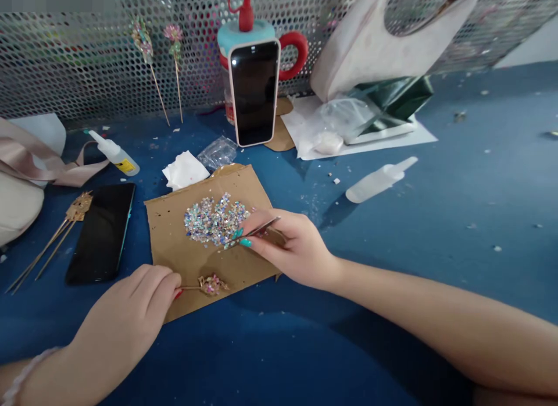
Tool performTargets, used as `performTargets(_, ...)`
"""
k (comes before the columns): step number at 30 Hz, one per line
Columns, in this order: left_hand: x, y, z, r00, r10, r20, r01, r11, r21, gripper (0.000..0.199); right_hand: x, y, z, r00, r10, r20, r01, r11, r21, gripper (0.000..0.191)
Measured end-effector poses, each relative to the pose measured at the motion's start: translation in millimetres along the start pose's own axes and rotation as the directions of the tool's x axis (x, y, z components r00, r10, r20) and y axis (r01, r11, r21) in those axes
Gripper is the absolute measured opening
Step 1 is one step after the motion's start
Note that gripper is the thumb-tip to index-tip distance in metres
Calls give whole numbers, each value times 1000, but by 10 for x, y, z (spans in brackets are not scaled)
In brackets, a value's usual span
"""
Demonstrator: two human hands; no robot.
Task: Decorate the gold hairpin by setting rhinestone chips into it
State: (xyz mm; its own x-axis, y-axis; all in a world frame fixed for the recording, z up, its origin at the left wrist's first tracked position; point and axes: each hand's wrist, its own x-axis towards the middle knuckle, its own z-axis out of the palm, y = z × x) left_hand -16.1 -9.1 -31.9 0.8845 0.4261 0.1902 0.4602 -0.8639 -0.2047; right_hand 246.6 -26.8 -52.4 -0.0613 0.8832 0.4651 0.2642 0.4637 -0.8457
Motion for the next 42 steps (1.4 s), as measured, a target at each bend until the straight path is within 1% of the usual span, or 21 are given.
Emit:
performTargets(5,-42,57,17,1000,-15,-26,16,998,58,23,15,-3,17,1000,21,-8,-21,1000,2,6)
performTargets(8,-19,42,40,996,-10,-87,15,998,62,22,16,-2,11,1000,7,-5,-7,998,-56,7)
performTargets(11,13,-4,59,988,26,-155,-22,999,29,18,13,3,-5,1000,-10,-2,10,993,-119,7)
performTargets(13,30,-35,76,985,38,-168,-43,999,-24,17,11,5,-17,999,-35,18,38,986,-164,7)
performTargets(17,51,-69,110,988,30,-148,-52,988,-145,17,13,4,-31,991,-94,99,116,965,-237,14)
performTargets(21,70,-76,106,993,12,-116,-36,977,-210,17,16,-4,-28,981,-126,150,159,959,-235,17)
performTargets(28,69,-86,109,997,25,-74,-40,978,-207,20,21,-7,-21,985,-84,149,117,968,-222,15)
performTargets(34,62,-96,118,997,66,-40,-73,977,-202,24,31,-14,-30,978,-109,176,152,956,-249,19)
performTargets(42,81,-124,107,996,87,-26,-91,974,-209,24,20,-8,-40,975,-117,189,167,948,-273,18)
